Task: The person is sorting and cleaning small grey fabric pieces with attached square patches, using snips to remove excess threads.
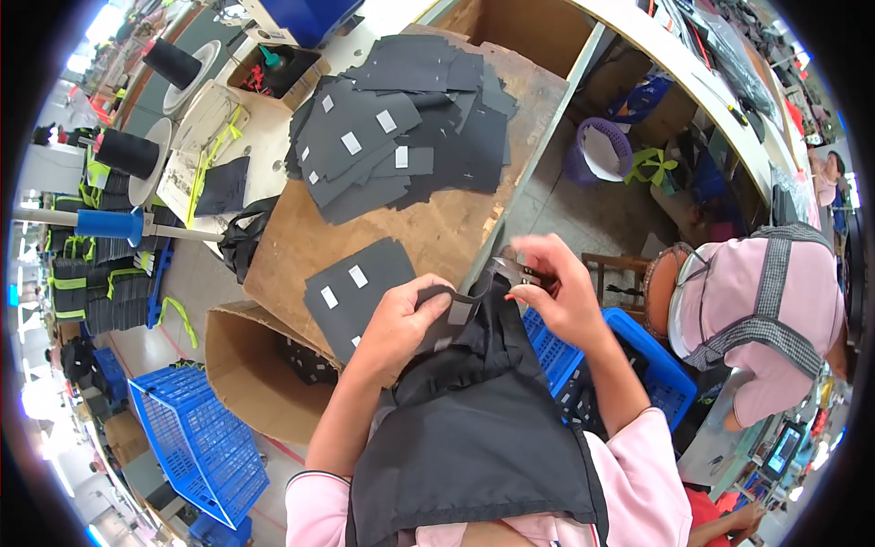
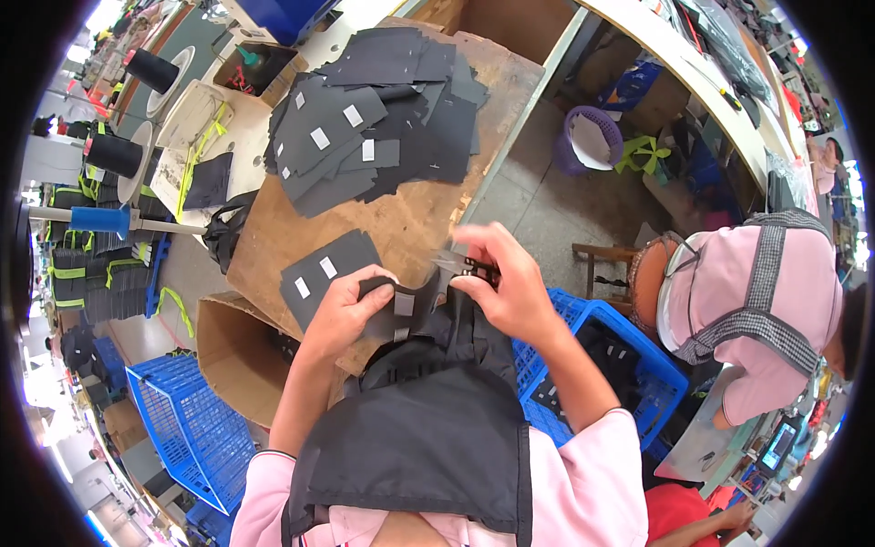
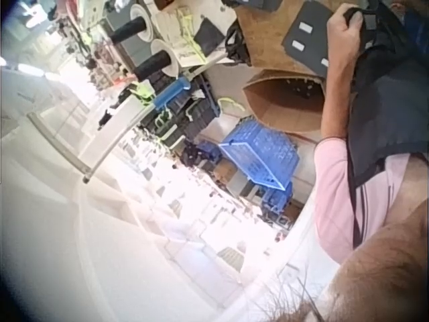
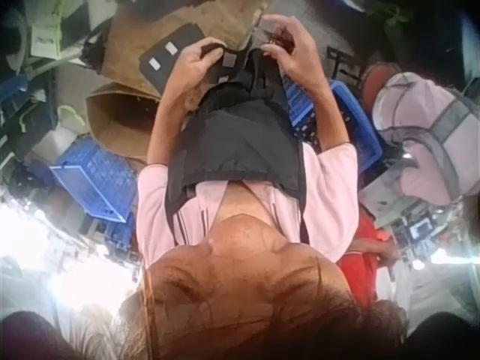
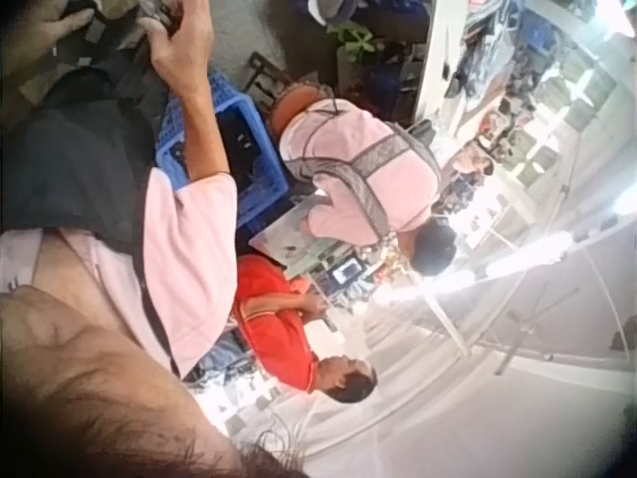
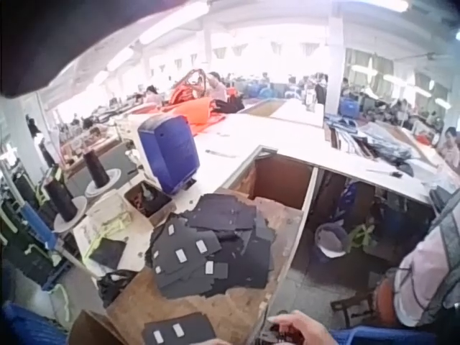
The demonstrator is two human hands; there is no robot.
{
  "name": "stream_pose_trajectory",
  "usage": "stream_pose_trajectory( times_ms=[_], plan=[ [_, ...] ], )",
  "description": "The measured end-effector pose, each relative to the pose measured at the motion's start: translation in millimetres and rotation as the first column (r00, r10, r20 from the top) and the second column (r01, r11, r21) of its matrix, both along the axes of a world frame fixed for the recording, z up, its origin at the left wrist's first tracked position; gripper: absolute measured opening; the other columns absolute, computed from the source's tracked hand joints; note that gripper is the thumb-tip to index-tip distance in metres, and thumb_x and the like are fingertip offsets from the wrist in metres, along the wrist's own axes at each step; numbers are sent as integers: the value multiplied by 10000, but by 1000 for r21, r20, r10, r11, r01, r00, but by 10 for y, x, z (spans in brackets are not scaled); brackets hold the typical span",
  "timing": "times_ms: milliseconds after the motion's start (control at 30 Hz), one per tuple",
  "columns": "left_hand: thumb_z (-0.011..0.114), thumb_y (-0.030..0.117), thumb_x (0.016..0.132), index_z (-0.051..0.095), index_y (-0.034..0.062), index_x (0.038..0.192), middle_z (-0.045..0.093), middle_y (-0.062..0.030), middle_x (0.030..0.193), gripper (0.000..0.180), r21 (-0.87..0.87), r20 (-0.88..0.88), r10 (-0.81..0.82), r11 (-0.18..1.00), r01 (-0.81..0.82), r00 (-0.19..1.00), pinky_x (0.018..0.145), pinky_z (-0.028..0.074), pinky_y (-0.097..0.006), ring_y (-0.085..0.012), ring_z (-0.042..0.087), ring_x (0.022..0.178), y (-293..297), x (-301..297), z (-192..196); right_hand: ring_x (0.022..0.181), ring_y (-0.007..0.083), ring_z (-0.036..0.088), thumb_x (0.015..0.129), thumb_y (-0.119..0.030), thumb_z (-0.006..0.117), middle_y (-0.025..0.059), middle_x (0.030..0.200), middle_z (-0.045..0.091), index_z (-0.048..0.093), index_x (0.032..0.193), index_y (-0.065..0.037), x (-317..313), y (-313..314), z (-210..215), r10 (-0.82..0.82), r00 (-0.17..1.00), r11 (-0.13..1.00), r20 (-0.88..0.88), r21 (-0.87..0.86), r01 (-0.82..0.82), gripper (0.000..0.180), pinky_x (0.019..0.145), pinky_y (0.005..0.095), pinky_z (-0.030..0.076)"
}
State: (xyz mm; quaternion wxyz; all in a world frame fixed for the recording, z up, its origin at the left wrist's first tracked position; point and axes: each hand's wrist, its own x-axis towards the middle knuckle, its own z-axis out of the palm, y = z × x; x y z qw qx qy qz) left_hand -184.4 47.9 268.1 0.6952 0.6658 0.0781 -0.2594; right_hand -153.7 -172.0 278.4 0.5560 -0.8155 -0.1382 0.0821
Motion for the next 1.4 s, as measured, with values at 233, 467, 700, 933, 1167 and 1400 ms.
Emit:
stream_pose_trajectory(
  times_ms=[233,467,700,933,1167,1400],
  plan=[
    [543,243,906,559,20,995,573,-19,833,240,-257,-151,257,922,-289,955,717,440,-237,-98,530,782,-5,12,-80,724,191,532,730,-127,680,69,756,476,534,796,-10,153,-74,-171,393,908,915,-147,-37,-402,199,640,353,427],
    [712,219,778,578,-18,1048,628,-76,919,383,-240,-260,107,955,-172,960,733,494,-257,-134,603,798,-23,-53,-117,695,181,556,760,-155,677,61,835,521,563,931,-40,-48,241,-236,20,991,1000,-133,-10,-22,235,599,326,438],
    [703,168,784,579,-35,1031,635,-98,932,343,-255,-298,202,925,-282,933,719,514,-270,-144,617,797,-42,-57,-128,660,243,562,703,-82,695,73,844,544,590,967,-82,-276,190,-252,-74,934,971,350,-186,147,284,557,326,436],
    [702,163,786,586,-17,1049,625,-69,913,339,-236,-240,196,938,-253,951,707,483,-248,-117,585,782,-49,-63,-82,605,227,552,672,-28,706,74,788,554,627,919,-65,-170,199,-275,92,872,957,480,-284,55,261,552,311,437],
    [695,154,792,558,-43,1074,626,-93,947,370,-58,-227,527,832,-551,819,730,507,-293,-163,612,815,-14,-31,-91,658,205,553,721,-6,665,62,773,537,590,916,-28,-115,214,-395,-19,961,995,276,-91,46,210,582,267,435],
    [658,176,840,552,14,1067,616,-82,975,298,-391,-184,703,589,-707,687,738,519,-333,-189,612,852,138,58,-206,487,35,358,874,-173,560,5,837,533,508,1164,-1,-464,345,-482,200,564,755,-801,493,432,341,430,174,262]
  ],
)
